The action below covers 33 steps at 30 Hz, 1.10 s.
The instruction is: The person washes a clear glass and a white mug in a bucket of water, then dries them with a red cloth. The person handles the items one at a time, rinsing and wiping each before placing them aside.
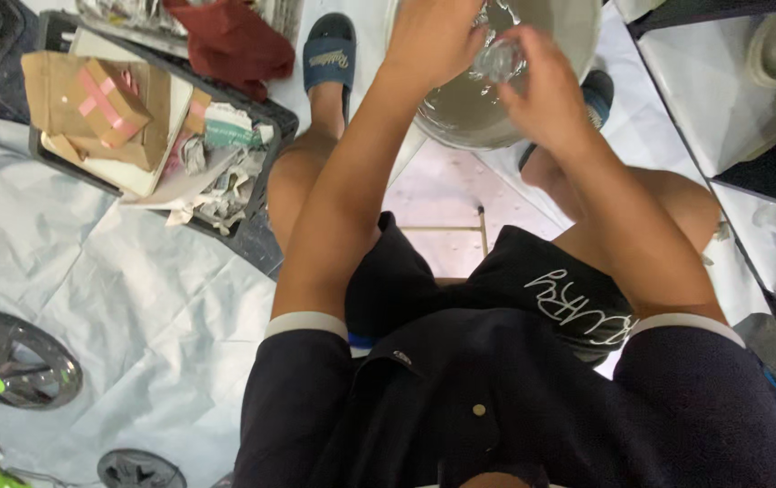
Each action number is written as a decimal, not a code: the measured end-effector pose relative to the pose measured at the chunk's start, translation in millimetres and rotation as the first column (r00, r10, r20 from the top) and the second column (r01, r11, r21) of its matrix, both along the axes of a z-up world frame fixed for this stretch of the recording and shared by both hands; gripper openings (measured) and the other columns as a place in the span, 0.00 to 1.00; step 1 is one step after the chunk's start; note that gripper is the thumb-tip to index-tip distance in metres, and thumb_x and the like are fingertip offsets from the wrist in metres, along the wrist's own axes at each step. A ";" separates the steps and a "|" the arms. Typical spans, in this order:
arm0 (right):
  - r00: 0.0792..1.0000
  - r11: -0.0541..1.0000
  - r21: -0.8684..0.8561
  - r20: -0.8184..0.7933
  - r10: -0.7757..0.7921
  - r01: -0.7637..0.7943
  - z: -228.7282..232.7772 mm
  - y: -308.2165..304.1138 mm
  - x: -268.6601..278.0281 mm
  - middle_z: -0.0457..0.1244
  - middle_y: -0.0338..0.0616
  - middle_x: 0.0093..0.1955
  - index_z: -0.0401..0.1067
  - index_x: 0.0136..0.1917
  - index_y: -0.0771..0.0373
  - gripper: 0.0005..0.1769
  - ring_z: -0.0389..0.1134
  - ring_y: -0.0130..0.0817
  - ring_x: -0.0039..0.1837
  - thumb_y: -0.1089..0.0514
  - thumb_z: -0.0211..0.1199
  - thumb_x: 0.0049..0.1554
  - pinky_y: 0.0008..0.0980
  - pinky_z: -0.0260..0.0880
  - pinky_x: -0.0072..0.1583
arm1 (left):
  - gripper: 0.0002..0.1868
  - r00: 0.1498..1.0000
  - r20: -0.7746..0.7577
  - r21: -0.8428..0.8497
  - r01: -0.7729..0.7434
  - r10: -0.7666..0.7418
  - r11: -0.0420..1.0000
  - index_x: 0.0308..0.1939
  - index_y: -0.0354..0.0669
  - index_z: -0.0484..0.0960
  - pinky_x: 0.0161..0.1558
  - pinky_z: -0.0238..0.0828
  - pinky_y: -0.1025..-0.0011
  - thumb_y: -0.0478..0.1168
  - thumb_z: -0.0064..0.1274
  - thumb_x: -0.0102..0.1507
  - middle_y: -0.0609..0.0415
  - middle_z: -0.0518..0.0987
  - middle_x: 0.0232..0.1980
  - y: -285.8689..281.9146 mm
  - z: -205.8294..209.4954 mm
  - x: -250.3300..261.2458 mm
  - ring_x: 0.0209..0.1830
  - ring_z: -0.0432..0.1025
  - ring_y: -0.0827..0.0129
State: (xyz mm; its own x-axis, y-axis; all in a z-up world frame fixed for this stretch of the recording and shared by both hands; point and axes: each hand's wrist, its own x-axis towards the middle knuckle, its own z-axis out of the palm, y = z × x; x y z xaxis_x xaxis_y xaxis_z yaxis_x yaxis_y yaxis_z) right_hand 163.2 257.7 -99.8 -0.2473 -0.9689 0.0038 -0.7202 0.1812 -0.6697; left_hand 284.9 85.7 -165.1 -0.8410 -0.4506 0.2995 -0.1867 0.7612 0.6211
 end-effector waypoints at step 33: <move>0.967 0.991 0.084 0.241 0.078 -0.100 -31.4 20.0 -44.5 0.68 0.54 0.53 0.71 0.57 0.65 0.22 0.70 0.51 0.55 0.60 0.74 0.52 0.45 0.69 0.56 | 0.20 0.963 0.255 0.019 0.084 -0.086 0.996 0.54 0.43 0.78 0.39 0.73 0.51 0.45 0.66 0.62 0.43 0.83 0.44 -6.4 -13.3 16.0 0.41 0.77 0.44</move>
